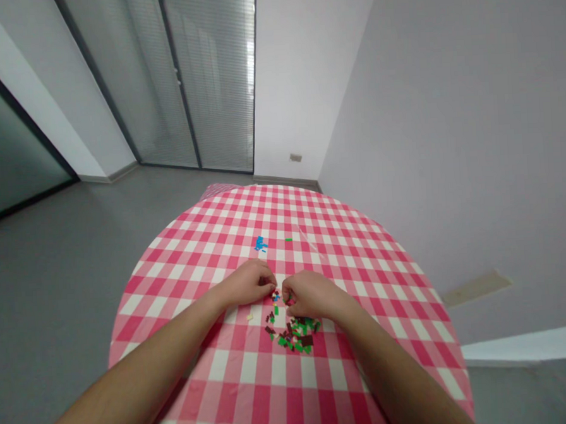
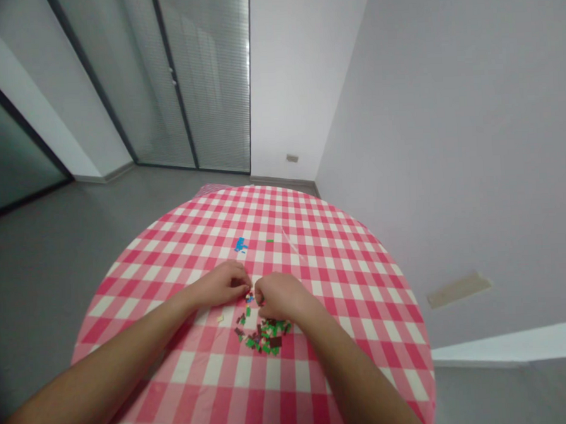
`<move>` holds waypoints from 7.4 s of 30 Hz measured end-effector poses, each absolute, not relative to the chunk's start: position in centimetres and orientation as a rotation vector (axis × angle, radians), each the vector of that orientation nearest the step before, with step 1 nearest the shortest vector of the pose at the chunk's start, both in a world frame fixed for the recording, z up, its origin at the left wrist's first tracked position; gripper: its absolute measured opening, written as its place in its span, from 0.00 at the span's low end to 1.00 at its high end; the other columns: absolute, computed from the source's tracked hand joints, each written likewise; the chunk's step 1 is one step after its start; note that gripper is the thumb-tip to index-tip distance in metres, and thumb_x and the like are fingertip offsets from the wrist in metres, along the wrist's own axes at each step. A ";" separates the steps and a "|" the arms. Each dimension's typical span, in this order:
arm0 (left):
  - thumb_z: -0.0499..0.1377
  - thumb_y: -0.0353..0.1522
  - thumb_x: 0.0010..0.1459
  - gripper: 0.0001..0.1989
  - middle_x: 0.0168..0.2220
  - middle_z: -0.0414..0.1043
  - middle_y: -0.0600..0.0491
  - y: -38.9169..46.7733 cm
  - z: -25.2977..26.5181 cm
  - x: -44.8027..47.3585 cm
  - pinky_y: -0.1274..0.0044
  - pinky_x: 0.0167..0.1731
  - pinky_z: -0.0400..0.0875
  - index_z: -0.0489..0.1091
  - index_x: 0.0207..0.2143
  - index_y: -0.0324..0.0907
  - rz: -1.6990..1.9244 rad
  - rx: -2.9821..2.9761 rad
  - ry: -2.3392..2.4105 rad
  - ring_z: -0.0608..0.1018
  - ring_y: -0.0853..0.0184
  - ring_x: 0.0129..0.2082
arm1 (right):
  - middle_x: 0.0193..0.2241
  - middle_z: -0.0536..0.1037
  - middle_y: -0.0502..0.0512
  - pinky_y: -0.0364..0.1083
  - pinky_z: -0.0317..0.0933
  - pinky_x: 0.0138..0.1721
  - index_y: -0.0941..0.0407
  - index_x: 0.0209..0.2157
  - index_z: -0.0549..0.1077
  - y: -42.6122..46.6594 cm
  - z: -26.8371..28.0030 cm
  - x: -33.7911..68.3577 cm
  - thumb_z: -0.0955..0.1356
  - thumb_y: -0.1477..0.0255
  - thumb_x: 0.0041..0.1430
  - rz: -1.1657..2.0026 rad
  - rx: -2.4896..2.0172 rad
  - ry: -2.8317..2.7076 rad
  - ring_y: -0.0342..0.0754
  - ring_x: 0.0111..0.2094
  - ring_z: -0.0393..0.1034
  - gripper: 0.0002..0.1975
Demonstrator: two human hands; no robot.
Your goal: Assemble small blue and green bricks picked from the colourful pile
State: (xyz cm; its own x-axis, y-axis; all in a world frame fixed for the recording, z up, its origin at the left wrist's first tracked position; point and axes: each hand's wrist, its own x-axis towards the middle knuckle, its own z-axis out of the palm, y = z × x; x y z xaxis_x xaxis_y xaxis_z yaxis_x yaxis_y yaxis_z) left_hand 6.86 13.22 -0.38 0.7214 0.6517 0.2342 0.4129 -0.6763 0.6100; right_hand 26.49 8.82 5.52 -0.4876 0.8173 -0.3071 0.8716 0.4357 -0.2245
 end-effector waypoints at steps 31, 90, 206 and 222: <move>0.63 0.34 0.60 0.08 0.29 0.77 0.53 13.5 -0.7 7.2 0.73 0.42 0.65 0.77 0.28 0.42 0.605 2.372 0.861 0.75 0.67 0.33 | 0.31 0.82 0.57 0.42 0.60 0.32 0.60 0.34 0.80 14.7 1.3 32.0 0.69 0.75 0.55 -0.539 2.297 2.593 0.47 0.32 0.73 0.07; 0.62 0.31 0.54 0.05 0.29 0.76 0.51 13.2 0.4 5.8 0.77 0.32 0.67 0.78 0.28 0.40 0.386 2.066 0.691 0.74 0.68 0.30 | 0.30 0.83 0.54 0.42 0.62 0.31 0.56 0.34 0.82 9.6 3.6 32.9 0.68 0.76 0.55 -1.132 1.561 2.691 0.46 0.30 0.74 0.09; 0.52 0.45 0.62 0.25 0.22 0.71 0.51 11.7 -0.2 8.8 0.75 0.28 0.61 0.65 0.17 0.40 0.714 1.802 1.146 0.70 0.68 0.25 | 0.60 0.71 0.61 0.56 0.53 0.62 0.60 0.61 0.69 13.1 -1.9 32.6 0.60 0.65 0.69 0.059 1.993 2.756 0.57 0.59 0.63 0.24; 0.53 0.47 0.62 0.23 0.23 0.73 0.51 11.7 -0.8 8.7 0.76 0.30 0.65 0.72 0.23 0.39 0.699 1.799 1.158 0.73 0.66 0.27 | 0.65 0.62 0.63 0.64 0.47 0.62 0.52 0.63 0.66 13.2 -2.5 32.5 0.57 0.55 0.70 0.073 2.168 2.618 0.65 0.65 0.52 0.27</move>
